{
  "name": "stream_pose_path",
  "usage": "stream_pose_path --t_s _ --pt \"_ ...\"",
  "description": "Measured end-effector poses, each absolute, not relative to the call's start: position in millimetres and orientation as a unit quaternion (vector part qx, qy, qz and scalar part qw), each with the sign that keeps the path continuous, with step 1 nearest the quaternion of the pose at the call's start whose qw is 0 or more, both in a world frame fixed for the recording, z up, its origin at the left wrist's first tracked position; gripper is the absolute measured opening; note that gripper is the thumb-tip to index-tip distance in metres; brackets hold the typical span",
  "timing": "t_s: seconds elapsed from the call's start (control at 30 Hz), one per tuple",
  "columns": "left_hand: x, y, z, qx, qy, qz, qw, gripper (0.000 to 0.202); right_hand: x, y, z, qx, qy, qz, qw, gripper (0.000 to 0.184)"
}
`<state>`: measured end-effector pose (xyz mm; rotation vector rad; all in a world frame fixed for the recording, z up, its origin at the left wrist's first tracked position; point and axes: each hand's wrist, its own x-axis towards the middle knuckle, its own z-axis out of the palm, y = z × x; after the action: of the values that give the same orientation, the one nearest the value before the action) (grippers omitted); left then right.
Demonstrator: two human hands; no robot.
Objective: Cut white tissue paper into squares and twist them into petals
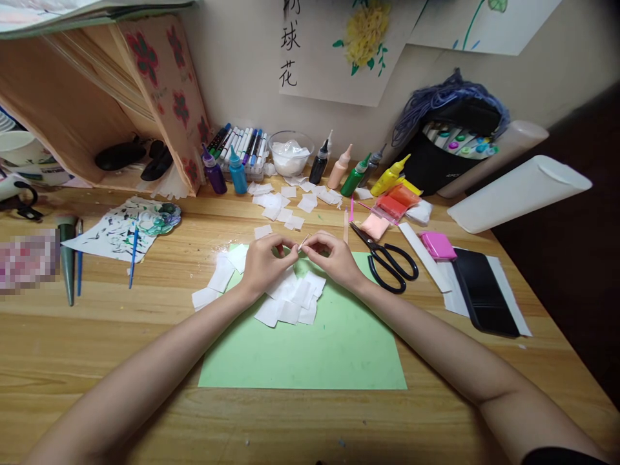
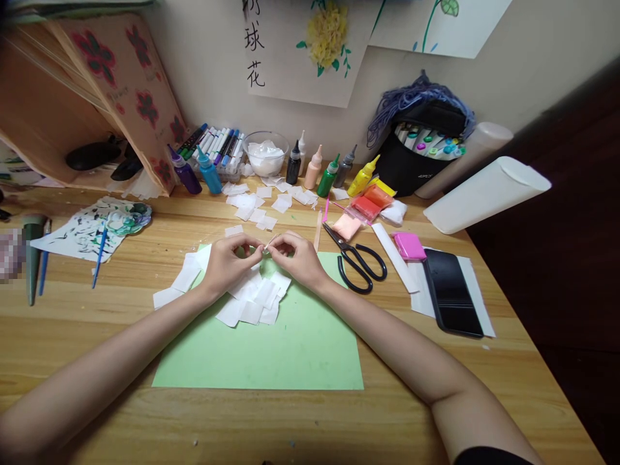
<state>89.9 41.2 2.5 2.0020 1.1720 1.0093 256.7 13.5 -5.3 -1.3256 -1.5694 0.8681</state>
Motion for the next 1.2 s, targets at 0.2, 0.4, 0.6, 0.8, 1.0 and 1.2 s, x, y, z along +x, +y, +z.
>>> stream_pose_path --t_s 0.2,0.4,0.6,0.8,1.0,1.2 --pt "90.1 40.9 2.8 0.754 0.437 0.377 0.312 0.007 257.6 13.7 -5.8 -0.538 -0.632 0.35 0.435 0.008" --pt "90.4 41.3 2.7 0.764 0.431 0.368 0.31 0.008 257.8 14.1 -5.3 -0.548 -0.629 0.345 0.43 0.01" --pt "90.4 41.9 1.1 0.769 0.429 0.362 0.307 0.009 257.1 14.8 -5.9 -0.548 -0.626 0.349 0.431 0.012" --pt "90.8 41.2 2.2 0.769 0.426 0.367 0.304 0.008 258.0 15.3 -6.2 -0.543 -0.625 0.354 0.435 0.011" --pt "91.8 38.6 3.0 0.788 0.411 0.366 0.275 0.009 259.4 15.4 -7.1 -0.527 -0.617 0.371 0.452 0.01" --pt "92.6 35.1 1.5 0.805 0.419 0.371 0.196 0.011 257.6 11.4 -3.5 -0.514 -0.652 0.332 0.448 0.007"
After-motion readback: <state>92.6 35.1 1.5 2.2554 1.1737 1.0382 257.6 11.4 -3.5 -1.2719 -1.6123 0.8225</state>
